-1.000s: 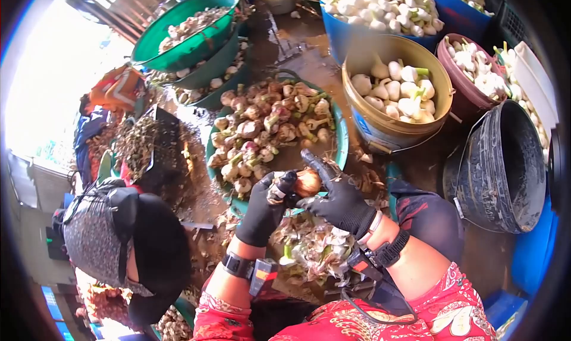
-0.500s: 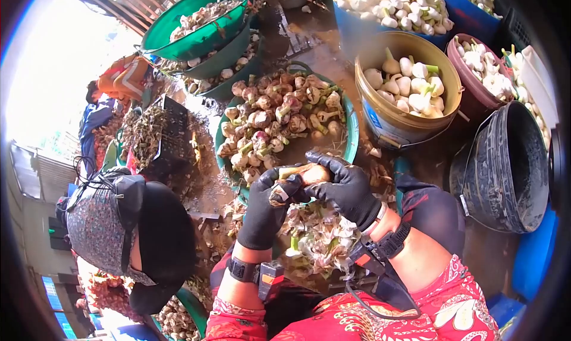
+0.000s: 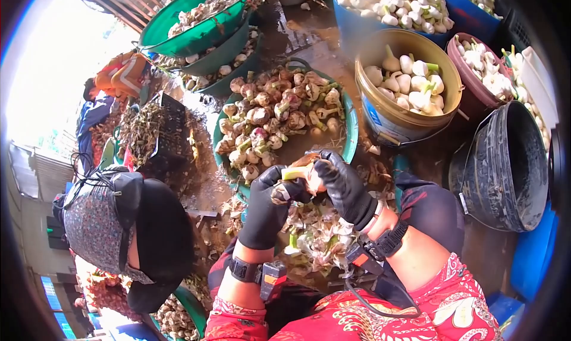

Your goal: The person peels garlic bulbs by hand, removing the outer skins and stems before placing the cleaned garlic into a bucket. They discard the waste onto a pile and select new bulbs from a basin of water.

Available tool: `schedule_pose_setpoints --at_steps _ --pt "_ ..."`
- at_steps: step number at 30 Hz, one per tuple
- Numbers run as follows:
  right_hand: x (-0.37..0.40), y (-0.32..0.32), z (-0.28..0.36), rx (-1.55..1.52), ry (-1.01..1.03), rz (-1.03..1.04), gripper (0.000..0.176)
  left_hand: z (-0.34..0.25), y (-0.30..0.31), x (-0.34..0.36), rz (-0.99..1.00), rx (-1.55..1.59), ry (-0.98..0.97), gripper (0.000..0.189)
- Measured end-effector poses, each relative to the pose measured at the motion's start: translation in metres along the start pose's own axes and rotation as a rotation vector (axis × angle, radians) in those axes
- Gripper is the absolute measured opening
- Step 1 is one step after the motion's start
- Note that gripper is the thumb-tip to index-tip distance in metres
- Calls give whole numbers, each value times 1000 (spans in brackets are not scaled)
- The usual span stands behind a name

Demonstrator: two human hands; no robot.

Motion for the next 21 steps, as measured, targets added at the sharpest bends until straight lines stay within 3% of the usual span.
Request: schedule_pose_setpoints --at_steps 1,2,3,4,5,7,8,9,11,12,13,15,17,19,21 --pt "-2 2 -14 -131 -214 -35 38 1 1 -1 2 0 4 18" --pt "-2 19 -12 -39 -210 -181 41 -4 2 -1 2 -170 -122 17" --pt "18 -17 -9 -139 -469 259 47 -9 4 0 1 -339 -248 17" --pt "22 -14 -6 -17 -475 262 48 -17 2 -1 15 -580 -481 17" --pt "26 -12 -4 105 -479 264 50 -14 7 -2 16 -582 -479 17" --pt "46 -12 -10 227 -736 232 48 -31 -11 10 81 -859 -716 18" --pt "62 -17 -16 212 -850 314 46 -31 -13 8 75 -777 -755 22" --pt "59 -31 -10 176 -666 432 45 -33 -23 12 129 -772 -804 32" --pt "56 -18 -13 68 -754 195 44 -8 -6 4 29 -329 -373 43" --pt "43 -16 -18 -37 -697 157 44 0 0 1 48 -254 -299 48" --pt "35 -18 -21 -346 -738 360 38 13 12 -6 55 -205 -218 47" --pt "22 -9 -13 -465 -607 495 34 36 20 -6 84 84 126 48" --pt "21 -10 -13 -401 -604 384 33 18 -3 9 66 -37 82 46" --pt "26 -10 -10 -332 -617 271 37 -4 -14 17 51 -116 -184 39" --pt "20 0 11 137 -266 166 31 6 0 5 -2 -226 -159 30"
Point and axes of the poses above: each hand's wrist, its own x-axis away from the middle knuckle, its own y-axis out of the back of the hand, z = x × y, the point moved 9 cm from there along -x, towards the middle knuckle, and after that the axes turned 13 degrees about -z, right-handed, at the moved point
